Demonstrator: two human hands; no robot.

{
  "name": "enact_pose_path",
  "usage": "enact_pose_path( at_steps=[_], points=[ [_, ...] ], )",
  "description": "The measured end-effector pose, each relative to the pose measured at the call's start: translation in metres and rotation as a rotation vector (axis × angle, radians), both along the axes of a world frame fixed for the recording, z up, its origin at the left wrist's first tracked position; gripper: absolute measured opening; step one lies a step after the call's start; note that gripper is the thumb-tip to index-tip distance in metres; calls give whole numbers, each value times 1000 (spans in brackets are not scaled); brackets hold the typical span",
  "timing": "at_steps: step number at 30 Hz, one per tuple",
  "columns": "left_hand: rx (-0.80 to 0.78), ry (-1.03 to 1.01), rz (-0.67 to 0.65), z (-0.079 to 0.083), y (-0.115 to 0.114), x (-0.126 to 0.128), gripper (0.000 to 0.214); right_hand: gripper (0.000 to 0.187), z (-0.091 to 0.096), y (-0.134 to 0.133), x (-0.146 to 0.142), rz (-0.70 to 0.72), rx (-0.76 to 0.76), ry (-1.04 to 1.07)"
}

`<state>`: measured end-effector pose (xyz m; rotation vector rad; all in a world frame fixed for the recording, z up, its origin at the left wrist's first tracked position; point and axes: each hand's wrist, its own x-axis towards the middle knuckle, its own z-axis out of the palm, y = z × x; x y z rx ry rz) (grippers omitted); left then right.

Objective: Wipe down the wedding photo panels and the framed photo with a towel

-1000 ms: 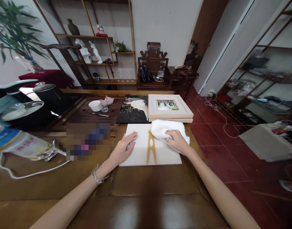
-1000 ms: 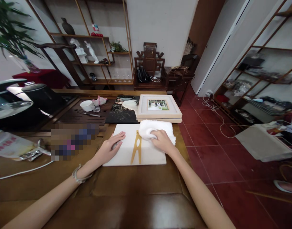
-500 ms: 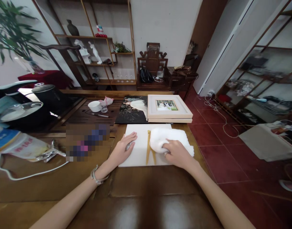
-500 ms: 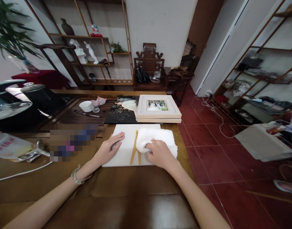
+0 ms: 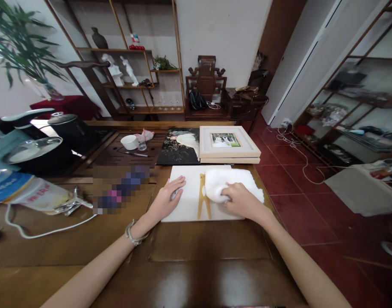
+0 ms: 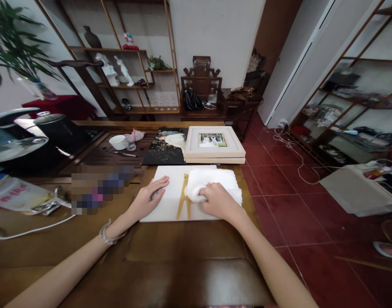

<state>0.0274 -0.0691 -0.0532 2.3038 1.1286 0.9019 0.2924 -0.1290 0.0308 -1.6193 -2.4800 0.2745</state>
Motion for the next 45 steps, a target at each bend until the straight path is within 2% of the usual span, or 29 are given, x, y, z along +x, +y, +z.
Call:
enact_pose_path(
  at_steps=[3,6,13,16,20,23,26,29,32,34,36,38,41,43,45],
  points=[
    [0,2,7,1,0,1,31,22,16,-18,-1,92,-86,-59],
    [-6,0,6,1,0,1,31,21,19,-20,-2,116,-89,-87],
    [-9,-12,6,-2,1,-1,30,30,-21,18,-6,9,99,-46],
    [-7,-15,7,-2,1,-1,30,30,-27,21,-10,9,139,-61],
    [-11,-10,8,0,1,1,30,27,-7,-3,-16,16,44,-132],
    [-12,6,11,2,0,1,31,23,13,-28,-18,92,-63,-149],
    [-4,10,10,3,-1,1,31,21,21,-38,-18,128,-98,-136],
    [0,7,9,1,0,1,30,23,10,-29,-18,79,-61,-117],
    [6,3,3,-1,0,0,30,29,-13,-8,-17,25,63,-61],
    [8,0,0,-1,1,0,30,33,-26,5,-17,23,150,-22],
    [6,1,-2,-2,1,0,30,34,-33,13,-18,31,177,-4],
    [0,2,-2,-1,1,0,30,32,-28,11,-18,34,134,-5],
    [-2,-3,0,0,0,1,31,31,-5,-9,-16,58,-23,-21],
    [0,-3,1,0,-1,1,31,27,12,-25,-11,123,-160,-35],
    [1,2,4,1,-1,2,31,25,23,-33,-6,183,-234,-18]
  ],
)
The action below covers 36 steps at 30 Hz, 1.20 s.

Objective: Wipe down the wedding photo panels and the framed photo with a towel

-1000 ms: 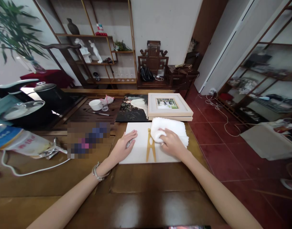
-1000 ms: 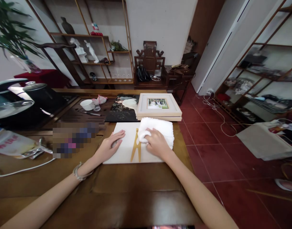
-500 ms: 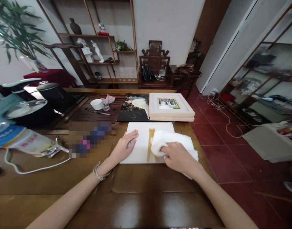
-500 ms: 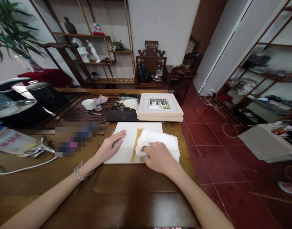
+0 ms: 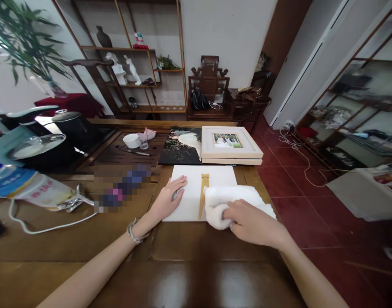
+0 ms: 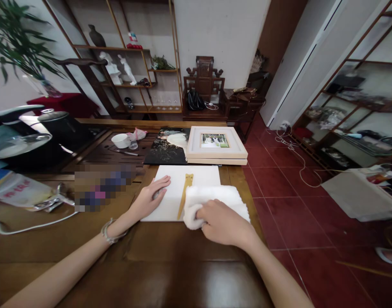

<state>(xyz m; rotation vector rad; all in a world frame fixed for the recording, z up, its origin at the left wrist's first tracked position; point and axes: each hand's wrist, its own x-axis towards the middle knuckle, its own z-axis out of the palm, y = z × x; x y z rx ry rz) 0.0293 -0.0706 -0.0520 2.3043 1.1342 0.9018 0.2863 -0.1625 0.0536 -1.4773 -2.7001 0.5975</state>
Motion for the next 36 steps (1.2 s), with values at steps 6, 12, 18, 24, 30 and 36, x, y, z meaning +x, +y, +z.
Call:
enact_pose_path(
  at_steps=[6,12,18,24,30,36],
  points=[
    [0,-1,2,0,0,0,31,27,-13,38,-2,-182,141,68],
    [-7,-5,-8,-1,2,-1,31,35,-54,60,-46,-127,351,101],
    [-11,8,-30,2,1,-3,35,24,-43,28,-59,170,257,147],
    [-9,1,-13,0,1,-3,32,23,-3,27,-8,92,-26,116],
    [0,-9,-13,-3,1,-2,31,28,-21,51,3,-150,143,149],
    [0,-2,-10,-3,2,-3,32,34,-56,49,-38,-113,372,196]
  ],
)
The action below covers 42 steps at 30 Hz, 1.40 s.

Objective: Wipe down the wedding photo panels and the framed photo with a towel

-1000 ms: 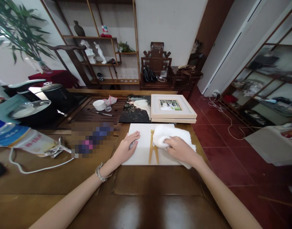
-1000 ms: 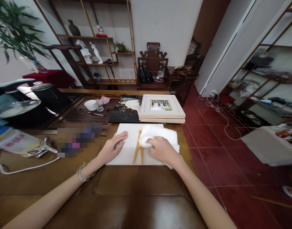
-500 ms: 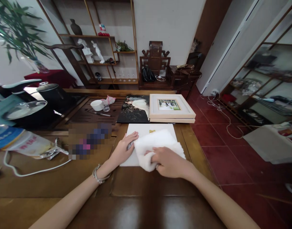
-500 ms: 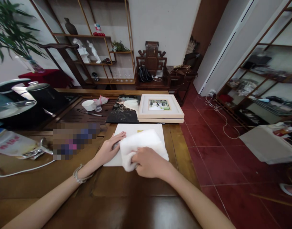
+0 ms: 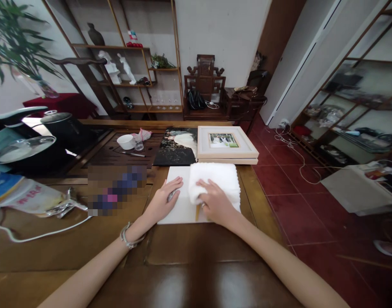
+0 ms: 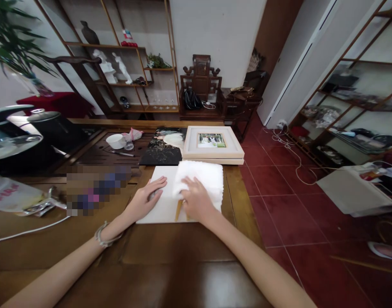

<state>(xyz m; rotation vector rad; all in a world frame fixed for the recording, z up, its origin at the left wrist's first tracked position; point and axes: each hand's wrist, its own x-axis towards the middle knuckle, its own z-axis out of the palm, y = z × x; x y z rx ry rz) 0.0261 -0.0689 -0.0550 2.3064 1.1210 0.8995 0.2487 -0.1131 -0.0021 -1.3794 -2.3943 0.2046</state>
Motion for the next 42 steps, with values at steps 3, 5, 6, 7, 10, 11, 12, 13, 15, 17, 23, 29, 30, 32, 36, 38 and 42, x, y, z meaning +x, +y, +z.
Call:
enact_pose_path(
  at_steps=[3,5,6,7,10,11,12,13,15,17,23,29,30,32,36,38,42],
  points=[
    [-2,7,-5,1,0,-1,33,26,12,-18,-14,163,-50,-65],
    [-7,21,-19,2,0,-2,35,24,27,-31,-17,264,-117,-92],
    [-9,26,-25,2,0,-2,36,24,34,-37,-16,295,-153,-102],
    [-12,29,-29,2,0,-2,36,24,39,-42,-14,304,-187,-114],
    [-11,17,-22,2,0,-1,35,22,47,-45,-7,222,-254,-153],
    [-11,12,-15,2,0,-1,34,22,47,-42,-5,170,-259,-161],
    [-13,10,-10,2,0,0,33,23,44,-38,-4,122,-255,-163],
    [-17,8,-6,2,0,0,32,23,41,-32,-5,78,-239,-159],
    [-33,-2,3,4,-1,0,33,25,30,-17,-10,6,-175,-141],
    [-51,-39,9,7,-4,-1,38,29,17,-4,-19,-26,-93,-127],
    [-5,-235,-14,13,-8,-3,53,24,8,-7,-55,137,55,-226],
    [-18,-239,-15,11,-7,-3,57,20,40,-49,-64,394,-101,-283],
    [-24,-233,-14,11,-7,-3,57,19,43,-49,-62,383,-133,-278],
    [-26,-209,-19,10,-7,-4,56,20,42,-41,-57,317,-182,-251],
    [-43,-152,-3,5,-5,-4,52,25,31,-14,-48,181,-123,-169],
    [-60,-147,33,3,-3,-4,52,25,30,-8,-45,190,-99,-152],
    [-95,-116,104,2,-3,-2,53,21,42,-9,-38,292,-240,-184]
  ],
)
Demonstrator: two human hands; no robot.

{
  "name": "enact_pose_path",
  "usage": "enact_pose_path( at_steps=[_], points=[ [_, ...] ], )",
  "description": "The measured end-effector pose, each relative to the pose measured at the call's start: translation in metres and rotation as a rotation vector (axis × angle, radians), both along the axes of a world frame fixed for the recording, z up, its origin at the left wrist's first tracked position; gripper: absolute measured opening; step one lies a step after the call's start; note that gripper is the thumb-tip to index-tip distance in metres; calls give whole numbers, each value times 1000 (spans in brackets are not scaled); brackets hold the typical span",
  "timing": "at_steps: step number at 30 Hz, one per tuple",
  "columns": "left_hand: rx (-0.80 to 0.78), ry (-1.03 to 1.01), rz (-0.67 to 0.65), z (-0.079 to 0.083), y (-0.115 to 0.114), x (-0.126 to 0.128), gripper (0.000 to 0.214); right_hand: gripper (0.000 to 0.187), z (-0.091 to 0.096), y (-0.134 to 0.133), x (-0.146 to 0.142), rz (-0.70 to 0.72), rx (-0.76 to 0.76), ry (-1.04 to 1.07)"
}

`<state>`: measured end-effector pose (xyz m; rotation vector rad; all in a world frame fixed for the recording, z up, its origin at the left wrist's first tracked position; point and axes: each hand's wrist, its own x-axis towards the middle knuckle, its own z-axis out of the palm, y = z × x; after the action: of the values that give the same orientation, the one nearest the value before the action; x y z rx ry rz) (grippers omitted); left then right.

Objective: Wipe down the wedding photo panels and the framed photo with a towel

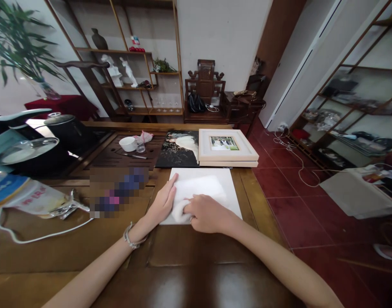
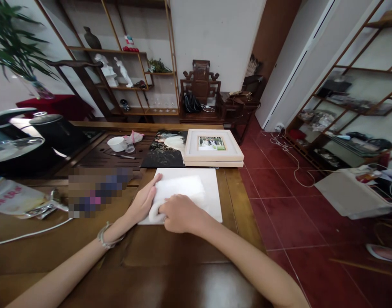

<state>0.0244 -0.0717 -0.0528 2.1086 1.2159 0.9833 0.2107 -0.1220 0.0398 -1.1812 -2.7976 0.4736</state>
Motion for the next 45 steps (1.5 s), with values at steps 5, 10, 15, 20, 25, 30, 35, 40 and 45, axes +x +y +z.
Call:
enact_pose_path(
  at_steps=[5,10,15,20,25,30,35,40,45],
  points=[
    [10,57,19,4,0,3,50,19,13,23,16,-148,-76,74],
    [67,73,25,6,1,5,41,28,5,63,9,-310,-33,212],
    [111,123,-12,8,2,4,25,26,-4,80,-19,-260,-53,301],
    [128,123,-25,6,3,3,28,25,-6,77,-5,-298,-55,324],
    [140,75,-18,1,4,4,31,24,-3,64,53,-390,-19,307],
    [145,54,-16,0,4,5,31,25,-18,34,85,-461,10,257],
    [146,57,-20,1,3,5,30,36,-28,-19,77,-379,6,208],
    [139,61,-25,0,3,5,30,40,-12,-63,78,-343,-127,128],
    [138,62,-23,-1,3,5,30,38,-8,-43,85,-307,-133,106]
  ],
)
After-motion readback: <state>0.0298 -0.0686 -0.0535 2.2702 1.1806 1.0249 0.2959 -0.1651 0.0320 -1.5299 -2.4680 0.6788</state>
